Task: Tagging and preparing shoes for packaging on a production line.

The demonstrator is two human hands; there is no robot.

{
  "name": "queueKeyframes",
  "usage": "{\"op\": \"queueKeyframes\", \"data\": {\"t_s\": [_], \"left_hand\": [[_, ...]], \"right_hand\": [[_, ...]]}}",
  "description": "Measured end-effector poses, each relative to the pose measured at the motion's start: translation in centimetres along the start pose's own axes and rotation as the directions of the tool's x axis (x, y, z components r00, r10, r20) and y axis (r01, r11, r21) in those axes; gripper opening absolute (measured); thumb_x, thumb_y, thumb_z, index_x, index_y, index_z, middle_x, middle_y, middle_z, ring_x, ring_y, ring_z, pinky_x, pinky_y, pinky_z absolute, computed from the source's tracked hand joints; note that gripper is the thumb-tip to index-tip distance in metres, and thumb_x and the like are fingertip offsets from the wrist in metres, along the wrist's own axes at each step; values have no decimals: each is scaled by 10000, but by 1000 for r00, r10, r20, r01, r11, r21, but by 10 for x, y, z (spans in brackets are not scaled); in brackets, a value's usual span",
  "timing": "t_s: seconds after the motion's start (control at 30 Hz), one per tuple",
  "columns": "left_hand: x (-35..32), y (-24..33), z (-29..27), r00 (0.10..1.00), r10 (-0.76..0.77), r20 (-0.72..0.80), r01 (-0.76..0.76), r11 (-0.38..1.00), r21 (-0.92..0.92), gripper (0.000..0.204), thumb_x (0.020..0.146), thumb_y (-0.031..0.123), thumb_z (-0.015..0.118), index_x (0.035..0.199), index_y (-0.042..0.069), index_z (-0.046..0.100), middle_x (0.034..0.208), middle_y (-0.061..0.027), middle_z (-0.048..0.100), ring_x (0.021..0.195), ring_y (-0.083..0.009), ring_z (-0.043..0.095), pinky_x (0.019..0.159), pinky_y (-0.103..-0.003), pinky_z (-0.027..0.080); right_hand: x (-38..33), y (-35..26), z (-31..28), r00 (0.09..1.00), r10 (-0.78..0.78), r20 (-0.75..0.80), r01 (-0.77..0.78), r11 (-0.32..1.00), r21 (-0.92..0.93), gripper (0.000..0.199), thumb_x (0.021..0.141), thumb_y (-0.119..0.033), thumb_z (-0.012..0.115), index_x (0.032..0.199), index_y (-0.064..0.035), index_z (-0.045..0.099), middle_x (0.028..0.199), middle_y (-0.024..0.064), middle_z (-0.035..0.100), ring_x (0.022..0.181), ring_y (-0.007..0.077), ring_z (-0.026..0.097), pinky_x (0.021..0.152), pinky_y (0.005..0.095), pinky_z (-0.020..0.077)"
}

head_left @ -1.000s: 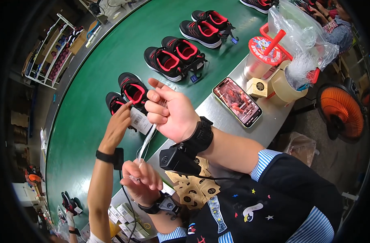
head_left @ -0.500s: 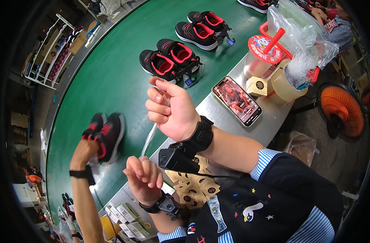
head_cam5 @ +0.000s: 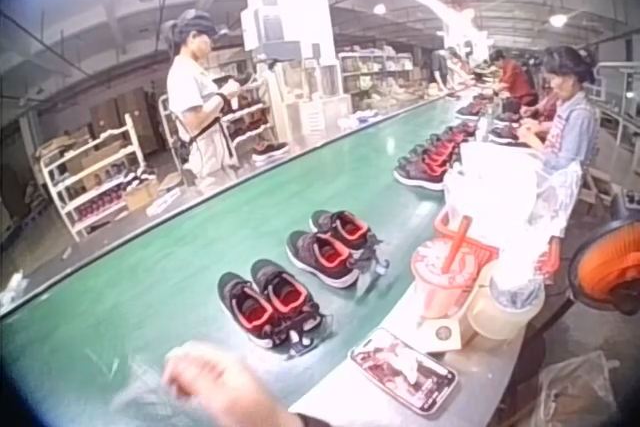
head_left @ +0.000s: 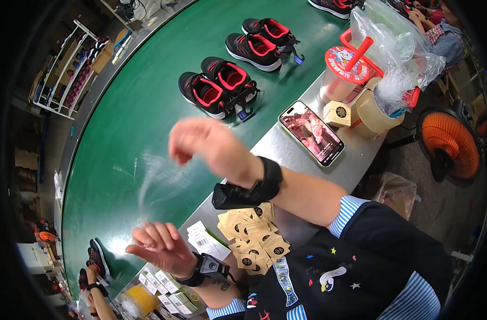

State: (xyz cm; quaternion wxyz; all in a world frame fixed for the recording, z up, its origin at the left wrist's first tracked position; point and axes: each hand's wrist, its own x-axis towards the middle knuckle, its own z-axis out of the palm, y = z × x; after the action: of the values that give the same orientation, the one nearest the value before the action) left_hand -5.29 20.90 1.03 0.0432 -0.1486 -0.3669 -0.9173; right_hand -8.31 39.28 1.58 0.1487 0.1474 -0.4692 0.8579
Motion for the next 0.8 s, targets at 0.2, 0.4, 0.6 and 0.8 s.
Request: {"op": "queueKeyframes", "data": {"t_s": [0.2, 0.4, 0.6, 0.8], "left_hand": [[-2, -6, 13, 999, 37, -18, -33, 979, 201, 493, 847, 538, 391, 643, 89, 364, 491, 13, 302, 391, -79, 270, 361, -196, 275], [-3, -5, 9, 981, 112, 157, -164, 909, 382, 499, 879, 517, 318, 587, 112, 314, 486, 31, 248, 400, -54, 235, 402, -188, 224], [5, 6, 2, 967, 255, -14, -240, 928, 285, 518, 869, 520, 340, 601, 78, 380, 468, 10, 287, 383, -74, 262, 376, -190, 239], [8, 11, -12, 962, 265, -72, -242, 942, 233, 525, 885, 516, 296, 576, 94, 339, 467, 16, 275, 387, -81, 252, 373, -196, 231]], "right_hand": [[-17, 5, 28, 797, 472, 377, -10, 634, -774, 436, 845, -413, 442, 817, -2, 586, 739, 156, 602, 667, 326, 567, 588, 362, 449], [-18, 16, 28, 945, 188, 268, -14, 841, -542, 348, 843, -345, 480, 866, -11, 575, 720, 145, 598, 655, 313, 560, 588, 360, 430], [-9, 5, 19, 975, 194, 107, -152, 938, -313, 201, 832, -180, 510, 745, 1, 528, 634, 45, 579, 560, 91, 505, 518, 249, 393], [-16, 6, 18, 910, 216, 354, 93, 726, -681, 267, 802, -262, 534, 824, 3, 553, 723, 103, 607, 636, 249, 573, 583, 330, 436]]}}
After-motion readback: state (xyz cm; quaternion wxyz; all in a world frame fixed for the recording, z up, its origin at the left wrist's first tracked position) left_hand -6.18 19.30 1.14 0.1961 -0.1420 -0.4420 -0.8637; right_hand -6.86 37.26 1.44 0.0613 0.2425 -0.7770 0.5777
